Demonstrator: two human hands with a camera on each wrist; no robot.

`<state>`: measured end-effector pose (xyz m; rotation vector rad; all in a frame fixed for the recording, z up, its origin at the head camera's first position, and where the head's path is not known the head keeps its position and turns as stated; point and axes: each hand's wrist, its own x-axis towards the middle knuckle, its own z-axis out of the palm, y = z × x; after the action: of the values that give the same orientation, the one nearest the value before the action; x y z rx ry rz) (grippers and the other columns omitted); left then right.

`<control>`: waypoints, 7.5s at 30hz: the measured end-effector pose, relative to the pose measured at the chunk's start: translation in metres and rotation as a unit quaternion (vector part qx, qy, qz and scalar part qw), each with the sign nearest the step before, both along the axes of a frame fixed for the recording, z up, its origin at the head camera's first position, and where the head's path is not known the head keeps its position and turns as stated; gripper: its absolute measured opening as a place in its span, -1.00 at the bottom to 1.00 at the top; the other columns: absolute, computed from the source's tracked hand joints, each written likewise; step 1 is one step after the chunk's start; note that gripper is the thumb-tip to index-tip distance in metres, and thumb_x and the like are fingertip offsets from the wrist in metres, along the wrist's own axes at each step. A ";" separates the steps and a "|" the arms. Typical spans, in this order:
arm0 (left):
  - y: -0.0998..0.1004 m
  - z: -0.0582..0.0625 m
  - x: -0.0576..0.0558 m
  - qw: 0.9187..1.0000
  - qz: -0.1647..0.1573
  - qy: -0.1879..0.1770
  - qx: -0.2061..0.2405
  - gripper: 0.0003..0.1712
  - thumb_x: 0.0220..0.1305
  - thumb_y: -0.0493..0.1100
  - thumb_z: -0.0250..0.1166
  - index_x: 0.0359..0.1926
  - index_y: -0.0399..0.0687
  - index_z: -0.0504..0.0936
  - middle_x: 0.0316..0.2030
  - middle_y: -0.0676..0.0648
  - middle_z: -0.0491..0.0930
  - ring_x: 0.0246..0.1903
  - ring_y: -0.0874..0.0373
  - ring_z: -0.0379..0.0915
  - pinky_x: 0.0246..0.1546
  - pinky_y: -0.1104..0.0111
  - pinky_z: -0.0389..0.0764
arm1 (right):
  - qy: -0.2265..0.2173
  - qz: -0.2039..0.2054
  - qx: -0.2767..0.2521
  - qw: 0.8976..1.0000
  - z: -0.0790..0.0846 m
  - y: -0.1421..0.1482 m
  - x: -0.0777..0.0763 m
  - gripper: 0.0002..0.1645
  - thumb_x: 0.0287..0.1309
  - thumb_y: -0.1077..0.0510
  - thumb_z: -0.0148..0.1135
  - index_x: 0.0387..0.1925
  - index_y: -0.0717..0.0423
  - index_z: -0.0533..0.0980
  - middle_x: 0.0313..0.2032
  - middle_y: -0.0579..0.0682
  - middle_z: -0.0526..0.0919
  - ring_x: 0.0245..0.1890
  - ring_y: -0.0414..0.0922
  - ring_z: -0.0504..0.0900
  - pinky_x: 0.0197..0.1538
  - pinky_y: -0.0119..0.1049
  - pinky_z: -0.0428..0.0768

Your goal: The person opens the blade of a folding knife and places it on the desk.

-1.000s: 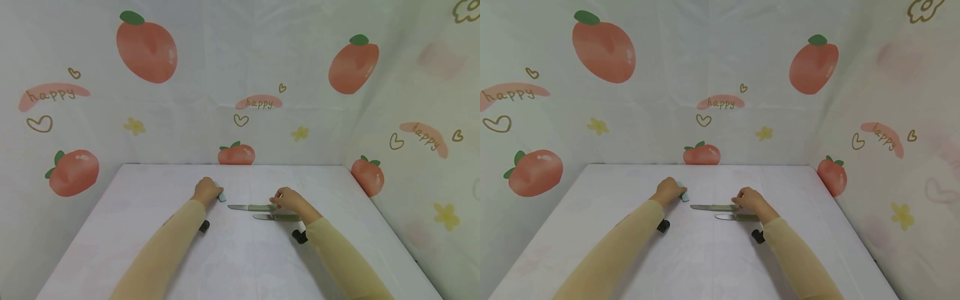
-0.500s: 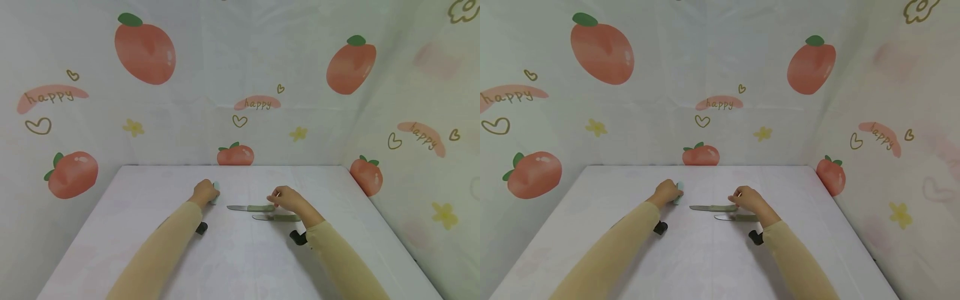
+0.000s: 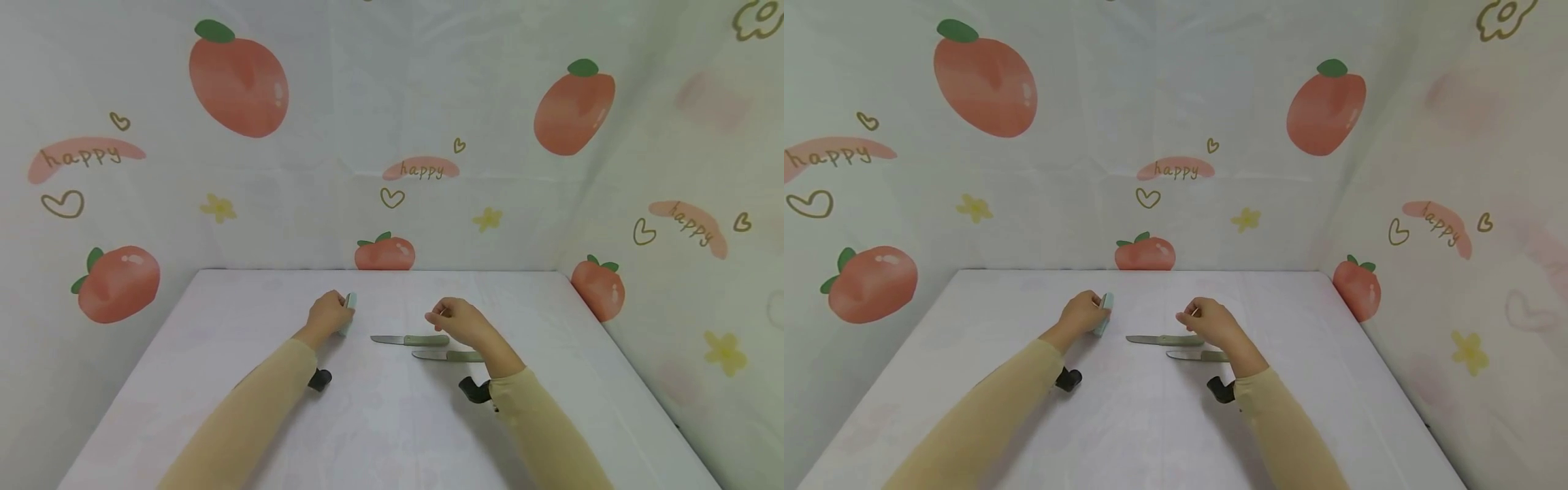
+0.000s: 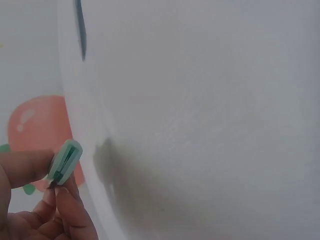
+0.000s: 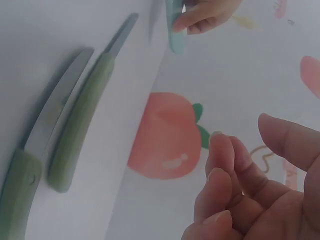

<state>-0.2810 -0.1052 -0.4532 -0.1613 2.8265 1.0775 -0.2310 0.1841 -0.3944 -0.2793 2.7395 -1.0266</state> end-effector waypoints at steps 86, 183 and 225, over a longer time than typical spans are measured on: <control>0.012 0.010 0.093 0.942 -0.210 0.173 0.197 -0.81 0.50 -0.09 0.16 -0.32 -0.01 0.52 -0.51 0.11 0.39 -0.45 0.23 0.30 -0.42 0.39 0.33 | 0.081 0.069 -0.224 0.969 -0.029 -0.075 0.023 -0.82 0.38 0.19 0.22 -0.12 0.25 0.58 -0.32 0.10 0.65 -0.35 -0.16 0.48 -0.28 -0.37 0.46; 0.016 0.022 0.078 0.831 0.101 0.210 0.505 -0.81 0.39 -0.33 0.26 -0.28 -0.19 0.37 -0.57 0.09 0.65 -0.54 0.29 0.53 -0.39 0.45 0.40 | 0.055 -0.138 -0.447 0.882 -0.027 -0.072 0.014 -0.75 0.39 0.20 0.20 -0.11 0.37 0.51 -0.38 0.00 0.70 -0.37 -0.18 0.53 -0.25 -0.44 0.56; -0.052 -0.005 0.082 0.967 -0.025 0.020 0.255 -0.71 0.39 -0.12 0.31 -0.15 -0.28 0.49 -0.21 -0.20 0.72 -0.23 0.10 0.51 -0.14 0.29 0.51 | -0.070 0.047 -0.184 0.979 -0.049 -0.042 0.005 -0.83 0.34 0.17 0.28 -0.15 0.20 0.63 -0.34 0.11 0.72 -0.47 -0.19 0.46 -0.39 -0.39 0.44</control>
<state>-0.1989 -0.1570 -0.4583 -0.0215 2.4628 1.7584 -0.2262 0.1417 -0.4435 -0.3714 2.3756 -1.4621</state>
